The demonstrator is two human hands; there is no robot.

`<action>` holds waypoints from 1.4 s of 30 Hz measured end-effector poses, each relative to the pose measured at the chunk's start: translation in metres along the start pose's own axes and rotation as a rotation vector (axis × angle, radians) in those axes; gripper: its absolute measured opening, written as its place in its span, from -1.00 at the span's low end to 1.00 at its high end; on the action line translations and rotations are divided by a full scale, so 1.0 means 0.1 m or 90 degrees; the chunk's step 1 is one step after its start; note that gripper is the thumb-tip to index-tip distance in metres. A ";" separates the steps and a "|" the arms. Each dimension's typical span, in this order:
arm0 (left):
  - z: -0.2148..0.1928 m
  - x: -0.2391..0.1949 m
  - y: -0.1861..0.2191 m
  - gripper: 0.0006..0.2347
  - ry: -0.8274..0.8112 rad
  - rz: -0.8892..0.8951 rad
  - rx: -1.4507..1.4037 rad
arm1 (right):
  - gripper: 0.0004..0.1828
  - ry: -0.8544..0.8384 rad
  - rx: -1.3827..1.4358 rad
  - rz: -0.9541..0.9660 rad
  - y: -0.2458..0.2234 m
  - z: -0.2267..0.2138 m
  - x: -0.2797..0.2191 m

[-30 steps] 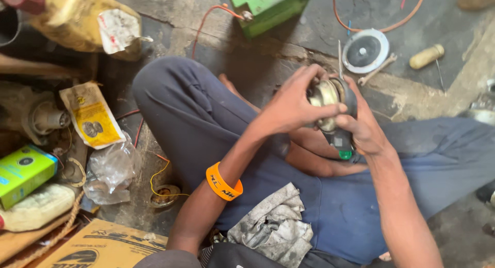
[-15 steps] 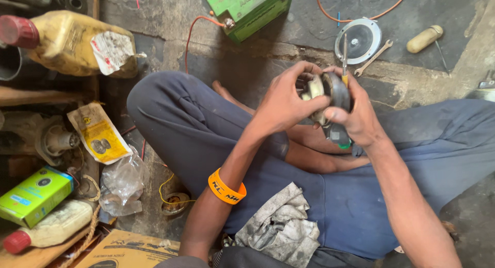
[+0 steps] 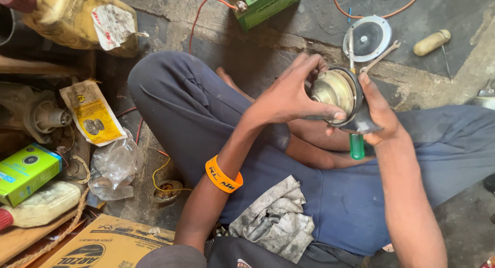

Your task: The person sits on the floor and uses a screwdriver and wrench to disassemble and adjust a cylindrical electrical component. They remove a cover, manipulate internal parts, and reassemble the unit while surrounded by tools and parts.

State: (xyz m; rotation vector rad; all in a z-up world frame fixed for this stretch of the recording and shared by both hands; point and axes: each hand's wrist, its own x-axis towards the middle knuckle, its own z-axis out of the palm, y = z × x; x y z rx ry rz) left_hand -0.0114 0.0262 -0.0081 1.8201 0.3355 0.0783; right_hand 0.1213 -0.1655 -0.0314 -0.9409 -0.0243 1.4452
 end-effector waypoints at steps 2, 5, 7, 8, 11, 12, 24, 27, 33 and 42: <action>0.01 -0.01 0.02 -0.29 0.001 0.058 0.024 | -0.35 -0.016 0.011 0.023 0.00 -0.04 -0.02; 0.01 -0.01 0.07 -0.29 0.023 0.140 0.059 | -0.37 -0.023 -0.005 0.059 0.02 -0.07 -0.03; 0.00 -0.04 0.12 -0.35 0.041 0.119 0.075 | -0.35 -0.004 -0.011 0.071 0.01 -0.07 0.00; -0.01 -0.04 0.14 -0.37 0.081 0.084 0.090 | -0.33 0.017 -0.008 0.068 -0.02 -0.08 0.01; 0.01 -0.01 0.15 -0.46 0.178 -0.018 0.077 | -0.35 0.058 -0.030 0.014 -0.10 -0.09 -0.03; -0.01 0.01 0.13 -0.52 0.199 -0.051 0.039 | -0.38 0.062 -0.047 -0.011 -0.14 -0.08 -0.03; 0.05 0.08 -0.11 -0.70 0.092 -0.304 -0.570 | -0.49 0.050 -0.136 -0.066 -0.29 -0.01 -0.20; 0.07 0.10 -0.10 -0.65 0.067 -0.316 -0.628 | -0.61 0.139 -0.158 -0.056 -0.28 -0.03 -0.17; 0.07 0.12 -0.17 -0.67 0.047 -0.320 -0.803 | -0.51 0.136 -0.161 -0.125 -0.29 -0.01 -0.18; 0.06 0.09 -0.13 -0.71 0.108 -0.297 -0.704 | -0.21 0.071 -0.076 -0.186 -0.41 0.02 -0.23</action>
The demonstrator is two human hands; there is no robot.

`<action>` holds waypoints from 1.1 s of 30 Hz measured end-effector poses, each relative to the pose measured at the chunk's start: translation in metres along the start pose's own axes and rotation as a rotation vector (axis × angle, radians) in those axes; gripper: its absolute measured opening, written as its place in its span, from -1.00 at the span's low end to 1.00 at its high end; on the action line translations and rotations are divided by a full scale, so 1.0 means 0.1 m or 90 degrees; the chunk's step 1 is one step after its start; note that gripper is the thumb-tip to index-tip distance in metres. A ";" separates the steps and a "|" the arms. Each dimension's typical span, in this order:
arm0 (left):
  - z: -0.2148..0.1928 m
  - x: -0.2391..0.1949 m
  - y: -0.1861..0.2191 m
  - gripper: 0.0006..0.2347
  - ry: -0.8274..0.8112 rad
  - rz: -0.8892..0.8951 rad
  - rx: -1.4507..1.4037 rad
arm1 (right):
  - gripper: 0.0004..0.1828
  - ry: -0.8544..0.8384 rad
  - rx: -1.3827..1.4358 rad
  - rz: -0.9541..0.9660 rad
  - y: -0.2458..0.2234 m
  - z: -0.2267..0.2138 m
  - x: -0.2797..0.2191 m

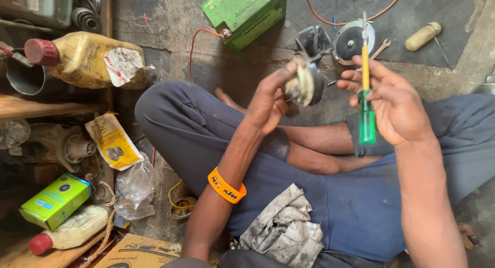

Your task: The person sits on the floor and uses a screwdriver and wrench to disassemble and adjust a cylindrical electrical component. They remove a cover, manipulate internal parts, and reassemble the unit while surrounded by tools and parts.

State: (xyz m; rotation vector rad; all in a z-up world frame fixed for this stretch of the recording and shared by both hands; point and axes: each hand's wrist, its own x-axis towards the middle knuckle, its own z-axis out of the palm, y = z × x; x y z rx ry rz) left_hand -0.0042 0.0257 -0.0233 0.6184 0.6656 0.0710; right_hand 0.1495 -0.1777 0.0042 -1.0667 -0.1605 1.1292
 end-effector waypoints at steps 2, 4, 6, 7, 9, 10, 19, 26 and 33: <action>0.00 0.01 0.00 -0.70 0.016 0.030 0.032 | -0.19 0.020 0.042 -0.008 -0.04 0.03 -0.02; -0.01 0.03 -0.03 -0.66 0.049 0.057 0.065 | -0.19 0.037 0.064 -0.014 -0.07 0.06 -0.03; -0.02 0.06 -0.07 -0.61 0.077 0.088 0.136 | -0.20 0.054 0.065 -0.018 -0.08 0.09 -0.03; -0.03 0.07 -0.09 -0.59 0.091 0.103 0.171 | -0.20 0.049 0.054 -0.009 -0.09 0.10 -0.03; -0.03 0.09 -0.13 -0.56 0.108 0.097 0.199 | -0.21 0.041 0.035 0.008 -0.09 0.11 -0.04; -0.03 0.10 -0.15 -0.55 0.116 0.095 0.214 | -0.21 0.030 0.001 0.011 -0.09 0.12 -0.05; -0.03 0.13 -0.19 -0.52 0.125 0.119 0.266 | -0.44 0.054 -0.173 0.044 0.04 0.06 -0.11; -0.01 0.07 -0.09 -0.67 0.059 0.002 0.023 | -0.48 0.138 -0.474 0.004 0.09 -0.02 0.01; 0.07 -0.02 0.05 -0.67 0.000 -0.020 -0.067 | -0.47 0.067 -0.918 -0.053 0.16 0.13 0.04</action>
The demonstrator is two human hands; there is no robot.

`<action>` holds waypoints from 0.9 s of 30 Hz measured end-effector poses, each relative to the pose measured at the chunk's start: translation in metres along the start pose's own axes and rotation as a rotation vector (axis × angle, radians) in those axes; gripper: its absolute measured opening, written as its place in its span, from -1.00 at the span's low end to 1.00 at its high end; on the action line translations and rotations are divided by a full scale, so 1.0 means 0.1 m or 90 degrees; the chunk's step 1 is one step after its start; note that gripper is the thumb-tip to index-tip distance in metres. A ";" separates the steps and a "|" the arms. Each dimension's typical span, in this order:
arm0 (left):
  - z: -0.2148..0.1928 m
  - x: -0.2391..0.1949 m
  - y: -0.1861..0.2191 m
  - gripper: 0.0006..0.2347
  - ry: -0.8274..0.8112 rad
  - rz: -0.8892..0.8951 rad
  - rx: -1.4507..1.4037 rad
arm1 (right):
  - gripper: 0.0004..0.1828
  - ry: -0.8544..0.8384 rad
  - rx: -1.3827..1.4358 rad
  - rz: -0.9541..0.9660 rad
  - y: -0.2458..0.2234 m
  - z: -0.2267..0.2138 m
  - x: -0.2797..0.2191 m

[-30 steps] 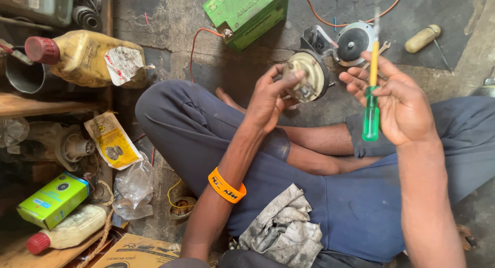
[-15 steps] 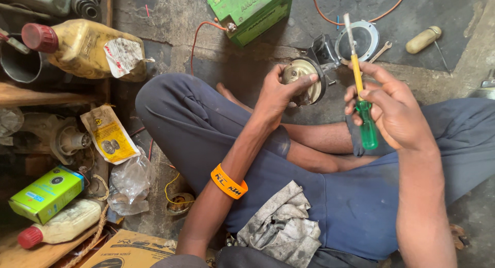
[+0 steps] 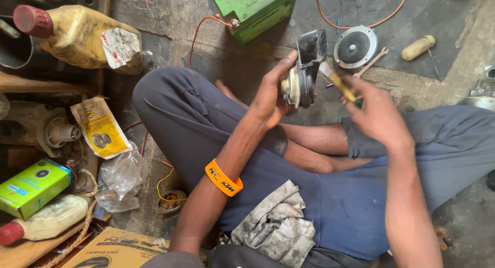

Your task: The person sits on the floor and uses a screwdriver and wrench to disassemble and adjust a cylindrical electrical component. They remove a cover, manipulate internal parts, and reassemble the unit while surrounded by tools and parts.

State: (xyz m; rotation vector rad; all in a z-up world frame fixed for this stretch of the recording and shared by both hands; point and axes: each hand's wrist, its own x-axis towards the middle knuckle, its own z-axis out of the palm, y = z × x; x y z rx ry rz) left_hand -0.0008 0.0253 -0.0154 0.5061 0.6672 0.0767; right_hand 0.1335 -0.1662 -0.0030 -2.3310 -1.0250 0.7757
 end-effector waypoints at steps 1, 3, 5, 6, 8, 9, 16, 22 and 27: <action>0.00 0.00 0.00 -0.66 -0.001 -0.001 0.001 | -0.47 -0.020 0.018 0.007 -0.02 0.02 0.00; -0.01 0.00 -0.01 -0.68 0.009 0.011 0.006 | -0.47 -0.062 0.051 0.021 -0.03 0.06 0.00; -0.04 0.02 -0.04 -0.70 0.022 0.031 0.022 | -0.55 -0.079 0.014 0.002 -0.01 0.09 0.01; -0.07 0.03 -0.06 -0.72 0.031 0.045 0.035 | -0.58 -0.088 -0.004 -0.008 0.01 0.11 0.01; -0.11 0.05 -0.08 -0.74 0.049 0.080 0.041 | -0.57 -0.103 -0.054 -0.026 0.04 0.15 0.04; -0.13 0.07 -0.09 -0.75 0.059 0.100 0.030 | -0.56 -0.111 -0.079 -0.034 0.07 0.17 0.06; -0.23 0.17 -0.16 -0.70 0.100 0.152 0.020 | -0.55 -0.142 -0.095 -0.029 0.12 0.24 0.14; -0.30 0.20 -0.10 -0.64 0.234 0.245 -0.054 | -0.74 -0.046 0.065 0.006 0.08 0.28 0.16; -0.33 0.13 -0.01 -0.62 0.256 0.276 -0.095 | -0.79 0.083 0.093 0.036 0.30 0.20 0.18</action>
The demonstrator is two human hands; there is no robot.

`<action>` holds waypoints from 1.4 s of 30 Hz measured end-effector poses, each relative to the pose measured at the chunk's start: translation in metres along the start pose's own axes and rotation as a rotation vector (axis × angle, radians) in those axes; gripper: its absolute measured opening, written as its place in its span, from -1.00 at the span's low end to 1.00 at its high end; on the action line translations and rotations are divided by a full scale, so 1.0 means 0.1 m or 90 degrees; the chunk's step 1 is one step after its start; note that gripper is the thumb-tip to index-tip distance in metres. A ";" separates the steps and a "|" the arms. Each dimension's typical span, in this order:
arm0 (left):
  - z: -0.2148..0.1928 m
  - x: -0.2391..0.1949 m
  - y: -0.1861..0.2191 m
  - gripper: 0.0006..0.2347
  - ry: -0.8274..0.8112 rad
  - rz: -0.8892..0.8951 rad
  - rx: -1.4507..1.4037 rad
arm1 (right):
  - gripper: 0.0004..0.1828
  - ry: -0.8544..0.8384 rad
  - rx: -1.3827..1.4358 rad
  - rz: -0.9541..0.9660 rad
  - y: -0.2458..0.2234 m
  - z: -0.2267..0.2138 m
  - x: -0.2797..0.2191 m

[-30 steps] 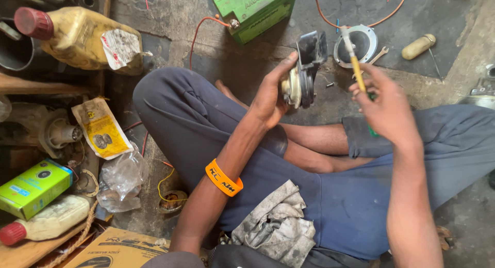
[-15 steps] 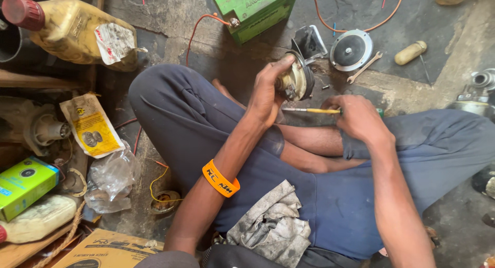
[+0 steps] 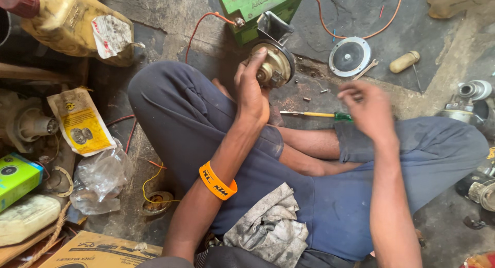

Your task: The person sits on the floor and uses a screwdriver and wrench to disassemble and adjust a cylindrical electrical component. They remove a cover, manipulate internal parts, and reassemble the unit while surrounded by tools and parts.

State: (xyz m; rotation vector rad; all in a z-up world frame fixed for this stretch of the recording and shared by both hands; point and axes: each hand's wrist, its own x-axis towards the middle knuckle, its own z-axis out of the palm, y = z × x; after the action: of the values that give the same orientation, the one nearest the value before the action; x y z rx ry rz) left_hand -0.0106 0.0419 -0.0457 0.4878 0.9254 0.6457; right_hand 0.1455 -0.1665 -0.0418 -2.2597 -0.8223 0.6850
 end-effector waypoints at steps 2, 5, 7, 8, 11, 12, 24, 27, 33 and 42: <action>0.00 -0.01 0.00 -0.62 -0.014 -0.012 0.016 | -0.81 0.048 0.090 0.046 0.15 -0.08 0.02; 0.02 -0.03 -0.06 -0.64 -0.060 -0.025 0.063 | -0.77 0.084 0.130 0.121 0.36 -0.19 0.07; 0.04 -0.03 -0.13 -0.66 -0.088 -0.016 0.120 | -0.69 0.105 0.090 0.108 0.46 -0.17 0.15; 0.03 -0.03 -0.18 -0.66 -0.107 0.001 0.163 | -0.64 0.120 0.053 0.071 0.50 -0.11 0.20; 0.06 -0.05 -0.31 -0.64 -0.151 0.082 0.307 | -0.64 0.205 -0.143 -0.048 0.58 0.08 0.37; 0.07 -0.06 -0.34 -0.63 -0.158 0.129 0.362 | -0.67 0.241 -0.221 -0.092 0.58 0.14 0.43; 0.20 -0.29 -0.28 -0.48 -0.164 0.102 0.612 | -0.71 0.185 -0.180 0.094 0.59 0.02 0.38; 0.25 -0.35 -0.21 -0.46 -0.183 0.040 0.650 | -0.79 0.121 -0.065 0.142 0.28 -0.26 0.10; 0.23 -0.39 -0.27 -0.41 -0.332 -0.047 0.834 | -0.83 0.102 0.450 0.038 -0.46 -0.55 -0.81; 0.12 -0.51 -0.61 -0.36 -0.463 -0.046 0.917 | -0.68 0.123 0.336 0.151 -0.48 -0.28 -1.04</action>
State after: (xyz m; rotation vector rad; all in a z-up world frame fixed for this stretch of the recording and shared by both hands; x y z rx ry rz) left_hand -0.0049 -0.0381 -0.0497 1.8068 0.5567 -0.4017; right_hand 0.0760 -0.2207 0.0369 -1.9088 -0.2391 0.6816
